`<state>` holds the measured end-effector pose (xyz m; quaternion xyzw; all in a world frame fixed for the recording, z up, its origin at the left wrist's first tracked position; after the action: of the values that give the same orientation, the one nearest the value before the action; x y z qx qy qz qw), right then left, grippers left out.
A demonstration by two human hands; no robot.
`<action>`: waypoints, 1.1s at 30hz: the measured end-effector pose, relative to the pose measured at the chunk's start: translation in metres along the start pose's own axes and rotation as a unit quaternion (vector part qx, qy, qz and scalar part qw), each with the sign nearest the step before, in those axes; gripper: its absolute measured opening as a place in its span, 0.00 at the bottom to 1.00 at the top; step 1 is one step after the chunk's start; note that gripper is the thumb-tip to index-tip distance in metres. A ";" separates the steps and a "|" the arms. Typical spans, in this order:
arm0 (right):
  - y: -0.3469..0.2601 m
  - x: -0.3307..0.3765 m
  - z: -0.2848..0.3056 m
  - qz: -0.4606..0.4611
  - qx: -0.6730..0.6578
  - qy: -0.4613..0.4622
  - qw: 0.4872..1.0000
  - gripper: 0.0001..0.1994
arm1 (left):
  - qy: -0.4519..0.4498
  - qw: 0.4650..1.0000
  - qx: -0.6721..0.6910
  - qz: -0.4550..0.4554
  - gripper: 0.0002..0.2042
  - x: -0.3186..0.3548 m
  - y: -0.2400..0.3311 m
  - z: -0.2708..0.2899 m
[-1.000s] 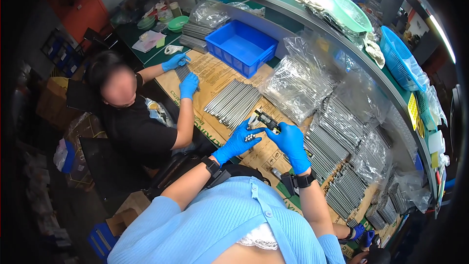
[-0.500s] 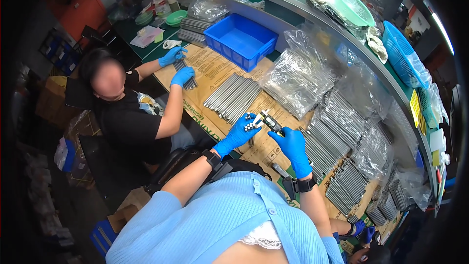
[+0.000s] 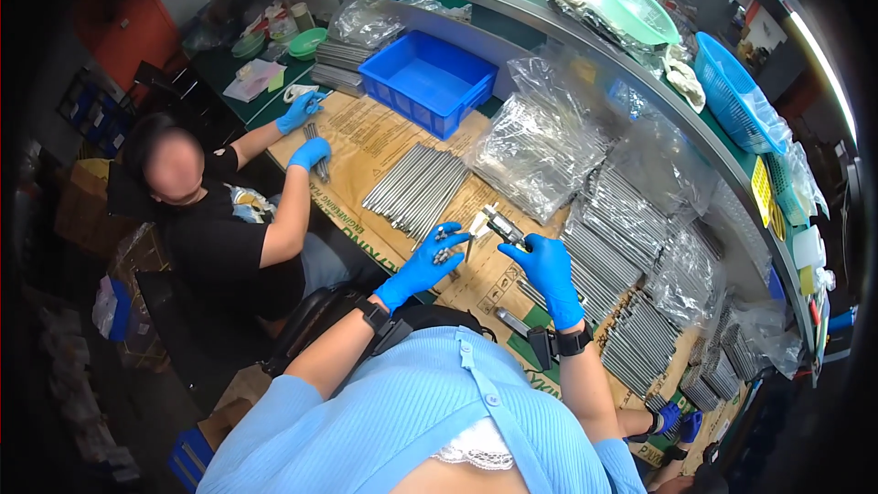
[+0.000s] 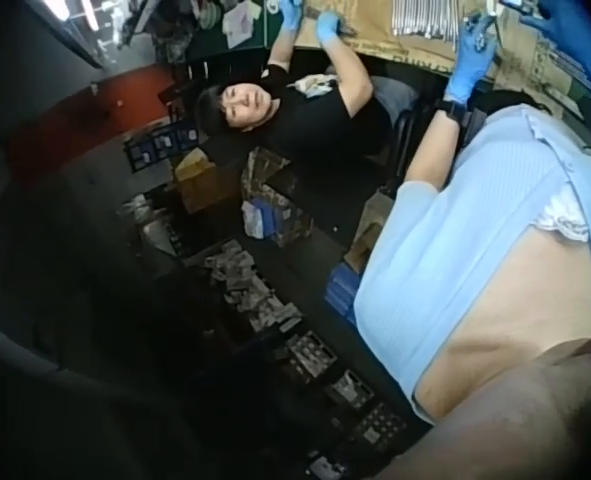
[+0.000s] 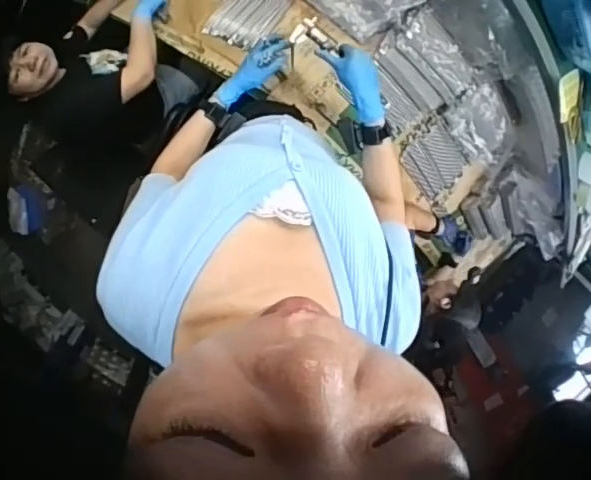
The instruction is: The person picks up a bundle of metal rods and measures their diameter using a digital caliper before setting them down and repeating the process with another bundle.
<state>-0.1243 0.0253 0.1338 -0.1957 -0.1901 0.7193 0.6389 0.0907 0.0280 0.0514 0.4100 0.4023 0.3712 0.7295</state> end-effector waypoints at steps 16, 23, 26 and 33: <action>-0.020 -0.018 -0.029 0.042 0.013 0.014 0.999 0.23 | -0.039 0.981 0.116 0.151 0.20 -0.008 0.000 -0.004; -0.008 -0.003 -0.025 -0.003 0.022 0.011 1.000 0.23 | -0.002 0.984 0.160 0.075 0.26 -0.014 -0.010 -0.002; -0.007 0.006 -0.033 0.021 -0.035 0.014 0.999 0.23 | 0.001 0.994 0.091 0.067 0.24 -0.018 -0.006 -0.007; -0.007 0.009 -0.031 0.002 -0.026 -0.008 1.000 0.25 | -0.010 0.989 0.106 0.100 0.24 -0.014 -0.006 -0.009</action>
<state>-0.1029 0.0359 0.1103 -0.2072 -0.2137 0.7165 0.6309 0.0781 0.0158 0.0471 0.5266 0.3890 0.3940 0.6451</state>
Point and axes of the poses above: each hand's wrist, its own x-axis away from the middle knuckle, its own z-axis out of the back of the hand, y = z × x, the point moved 4 cm from there along -x, towards the middle knuckle, and after that the axes turned 2 degrees about -y, right-handed, at the moved point
